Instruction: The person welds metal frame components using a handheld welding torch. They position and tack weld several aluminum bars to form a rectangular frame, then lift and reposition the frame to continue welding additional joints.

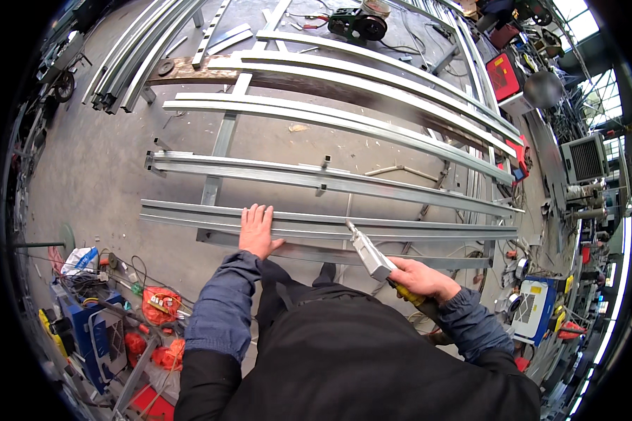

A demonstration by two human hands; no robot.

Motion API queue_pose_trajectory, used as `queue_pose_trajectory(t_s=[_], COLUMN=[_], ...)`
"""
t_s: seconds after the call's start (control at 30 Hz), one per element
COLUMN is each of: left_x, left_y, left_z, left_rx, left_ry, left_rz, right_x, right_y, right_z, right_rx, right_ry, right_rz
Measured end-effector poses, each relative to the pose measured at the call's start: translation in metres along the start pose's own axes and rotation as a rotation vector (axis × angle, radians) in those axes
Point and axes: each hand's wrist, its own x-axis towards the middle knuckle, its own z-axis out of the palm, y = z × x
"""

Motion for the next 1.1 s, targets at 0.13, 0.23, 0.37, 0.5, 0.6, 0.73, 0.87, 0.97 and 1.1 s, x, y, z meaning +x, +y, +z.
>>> queue_pose_trajectory(t_s=[0.13,0.23,0.37,0.5,0.6,0.73,0.87,0.97,1.1], left_x=[0.012,0.015,0.023,0.027,0.031,0.030,0.036,0.036,0.037], left_y=[0.064,0.075,0.075,0.078,0.080,0.062,0.063,0.065,0.067], left_z=[0.018,0.024,0.012,0.013,0.010,0.010,0.011,0.005,-0.004], left_rx=[-0.007,0.039,0.080,0.108,0.095,0.079,0.063,0.068,0.105], left_ry=[-0.002,-0.008,-0.121,-0.145,-0.200,-0.234,-0.260,-0.266,-0.268], left_rz=[0.002,-0.003,-0.015,-0.038,-0.036,0.013,0.016,0.014,0.036], right_x=[-0.012,-0.009,-0.002,0.004,0.013,0.016,0.026,0.028,0.034], right_y=[0.045,0.071,0.065,0.061,0.067,0.051,0.057,0.058,0.052], right_z=[-0.014,-0.013,-0.004,0.003,0.008,0.011,0.012,0.014,0.015], right_rx=[-0.093,-0.091,-0.098,-0.146,-0.183,-0.199,-0.262,-0.267,-0.259], right_ry=[0.044,0.066,0.055,0.034,0.031,-0.020,0.005,0.016,-0.019], right_rz=[-0.065,-0.057,-0.039,-0.047,-0.070,-0.040,-0.040,-0.088,-0.129])
